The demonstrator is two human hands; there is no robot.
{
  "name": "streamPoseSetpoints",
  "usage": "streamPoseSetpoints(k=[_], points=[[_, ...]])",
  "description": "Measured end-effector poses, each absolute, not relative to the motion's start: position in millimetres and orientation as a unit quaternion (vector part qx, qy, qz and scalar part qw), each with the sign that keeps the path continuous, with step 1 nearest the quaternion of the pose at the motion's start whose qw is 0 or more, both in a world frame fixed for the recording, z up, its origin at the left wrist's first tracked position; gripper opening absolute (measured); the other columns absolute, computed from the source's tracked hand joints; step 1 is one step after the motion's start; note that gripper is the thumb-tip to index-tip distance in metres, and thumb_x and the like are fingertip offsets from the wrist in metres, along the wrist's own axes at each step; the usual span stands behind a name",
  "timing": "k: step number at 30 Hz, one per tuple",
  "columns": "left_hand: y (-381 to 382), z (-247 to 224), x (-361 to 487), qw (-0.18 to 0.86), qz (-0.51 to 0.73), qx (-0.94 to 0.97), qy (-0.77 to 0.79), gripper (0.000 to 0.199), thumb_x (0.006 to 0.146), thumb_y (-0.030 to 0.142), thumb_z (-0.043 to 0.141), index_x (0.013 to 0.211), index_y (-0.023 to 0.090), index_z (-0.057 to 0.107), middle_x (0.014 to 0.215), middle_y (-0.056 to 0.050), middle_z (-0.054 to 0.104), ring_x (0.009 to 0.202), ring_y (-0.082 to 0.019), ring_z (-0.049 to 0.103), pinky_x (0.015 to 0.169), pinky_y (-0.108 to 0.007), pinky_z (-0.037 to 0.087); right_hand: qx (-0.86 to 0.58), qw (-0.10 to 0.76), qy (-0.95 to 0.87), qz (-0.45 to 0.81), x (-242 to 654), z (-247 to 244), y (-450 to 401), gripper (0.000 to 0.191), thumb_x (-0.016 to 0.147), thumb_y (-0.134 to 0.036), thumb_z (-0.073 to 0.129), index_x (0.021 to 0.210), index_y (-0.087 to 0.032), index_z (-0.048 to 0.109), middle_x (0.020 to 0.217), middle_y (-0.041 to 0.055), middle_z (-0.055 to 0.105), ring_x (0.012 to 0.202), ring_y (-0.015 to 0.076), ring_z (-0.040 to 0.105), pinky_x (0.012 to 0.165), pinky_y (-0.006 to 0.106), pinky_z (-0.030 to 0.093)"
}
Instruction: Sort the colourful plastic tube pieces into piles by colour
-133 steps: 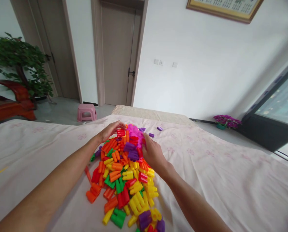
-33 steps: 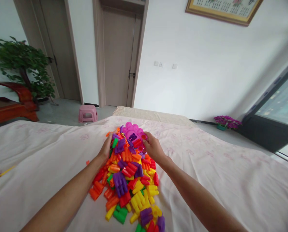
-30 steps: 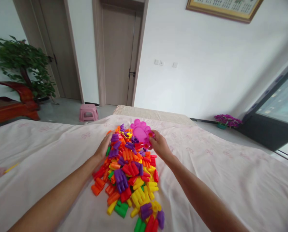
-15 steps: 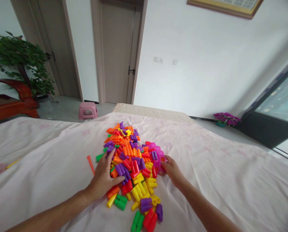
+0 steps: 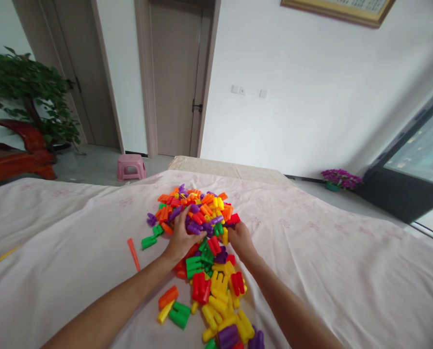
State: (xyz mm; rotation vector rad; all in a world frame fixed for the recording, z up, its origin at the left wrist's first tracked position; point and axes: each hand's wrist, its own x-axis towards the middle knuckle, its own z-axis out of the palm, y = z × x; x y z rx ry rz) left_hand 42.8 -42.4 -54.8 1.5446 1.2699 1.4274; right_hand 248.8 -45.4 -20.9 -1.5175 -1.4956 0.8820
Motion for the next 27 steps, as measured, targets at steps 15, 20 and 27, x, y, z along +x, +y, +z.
streamPoseSetpoints(k=[15, 20, 27], points=[[-41.4, 1.5, -9.9, 0.339, 0.405, 0.718, 0.453, 0.062, 0.073, 0.036, 0.073, 0.134, 0.029, 0.066, 0.150, -0.009, 0.055, 0.143, -0.037, 0.043, 0.122, -0.055, 0.026, -0.615, 0.421, -0.633, 0.209, 263.8, 8.4, -45.6, 0.030, 0.084, -0.020, 0.052, 0.112, -0.023, 0.063, 0.076, 0.0010, 0.069, 0.066, 0.0176, 0.067, 0.059, 0.024, 0.048], [-94.5, -13.0, 9.7, 0.081, 0.337, 0.806, 0.479, 0.069, 0.076, 0.056, 0.074, 0.141, 0.036, 0.061, 0.157, -0.009, 0.046, 0.149, -0.044, 0.029, 0.119, -0.071, 0.002, -0.614, 0.496, -0.487, 0.374, 308.9, -14.1, -64.1, 0.029, 0.071, -0.021, 0.056, 0.098, -0.016, 0.062, 0.071, 0.0002, 0.066, 0.062, 0.0172, 0.067, 0.055, 0.028, 0.058], [-178.3, -40.4, 74.3, 0.034, 0.217, 0.960, 0.172, 0.064, 0.079, 0.047, 0.073, 0.141, 0.042, 0.056, 0.159, -0.008, 0.044, 0.145, -0.038, 0.039, 0.121, -0.069, 0.008, -0.625, 0.513, -0.395, 0.437, 346.6, -38.9, -93.7, 0.024, 0.065, -0.021, 0.060, 0.089, -0.017, 0.061, 0.061, -0.0021, 0.060, 0.052, 0.0141, 0.062, 0.052, 0.028, 0.058]])
